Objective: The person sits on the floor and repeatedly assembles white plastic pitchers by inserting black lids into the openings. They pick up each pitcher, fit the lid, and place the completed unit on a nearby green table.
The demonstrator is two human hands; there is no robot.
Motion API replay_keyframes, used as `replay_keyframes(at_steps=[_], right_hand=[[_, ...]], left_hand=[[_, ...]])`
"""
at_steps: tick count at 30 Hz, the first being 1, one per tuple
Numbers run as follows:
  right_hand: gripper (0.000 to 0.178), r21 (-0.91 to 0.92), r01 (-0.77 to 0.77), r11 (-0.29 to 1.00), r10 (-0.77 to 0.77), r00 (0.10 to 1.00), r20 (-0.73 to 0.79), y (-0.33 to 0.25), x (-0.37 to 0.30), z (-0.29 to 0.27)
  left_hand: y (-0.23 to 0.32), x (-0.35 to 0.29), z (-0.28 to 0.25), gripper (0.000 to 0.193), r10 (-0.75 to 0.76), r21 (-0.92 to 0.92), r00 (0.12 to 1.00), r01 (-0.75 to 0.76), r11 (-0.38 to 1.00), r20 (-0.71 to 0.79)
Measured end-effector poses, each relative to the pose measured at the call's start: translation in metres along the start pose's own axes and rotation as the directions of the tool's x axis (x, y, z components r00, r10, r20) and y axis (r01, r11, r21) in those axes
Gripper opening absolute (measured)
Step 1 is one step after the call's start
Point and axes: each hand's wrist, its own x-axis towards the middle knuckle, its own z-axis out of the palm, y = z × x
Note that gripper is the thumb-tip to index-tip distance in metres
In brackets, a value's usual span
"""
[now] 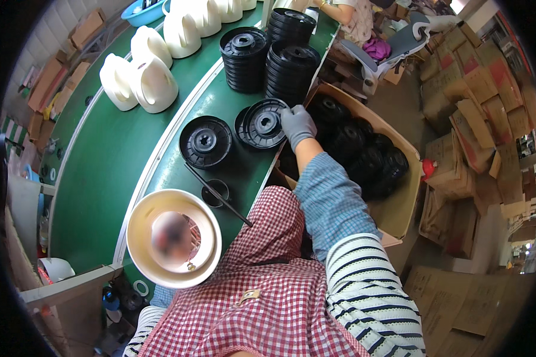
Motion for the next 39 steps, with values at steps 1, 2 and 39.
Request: replay_keyframes(at_steps=[1, 2, 39], right_hand=[[0.042, 0.090, 0.024, 0.996, -0.021, 0.999, -0.039, 0.002, -0.004, -0.014], [0.041, 0.328, 0.098, 0.940, -0.103, 0.995, -0.004, 0.004, -0.015, -0.029], [0.103, 0.809, 0.541, 0.230, -0.859, 0.504, -0.093, 0.100, -0.267, -0.194]], left_hand=[[-0.002, 0.003, 0.001, 0.058, -0.005, 0.013, 1.000, 0.005, 1.000, 0.002], [-0.004, 0.007, 0.003, 0.059, -0.001, 0.013, 1.000, 0.001, 1.000, 0.017], [-0.092, 0.038, 0.112, 0.065, -0.324, -0.003, 0.792, 0.380, 0.925, 0.518]])
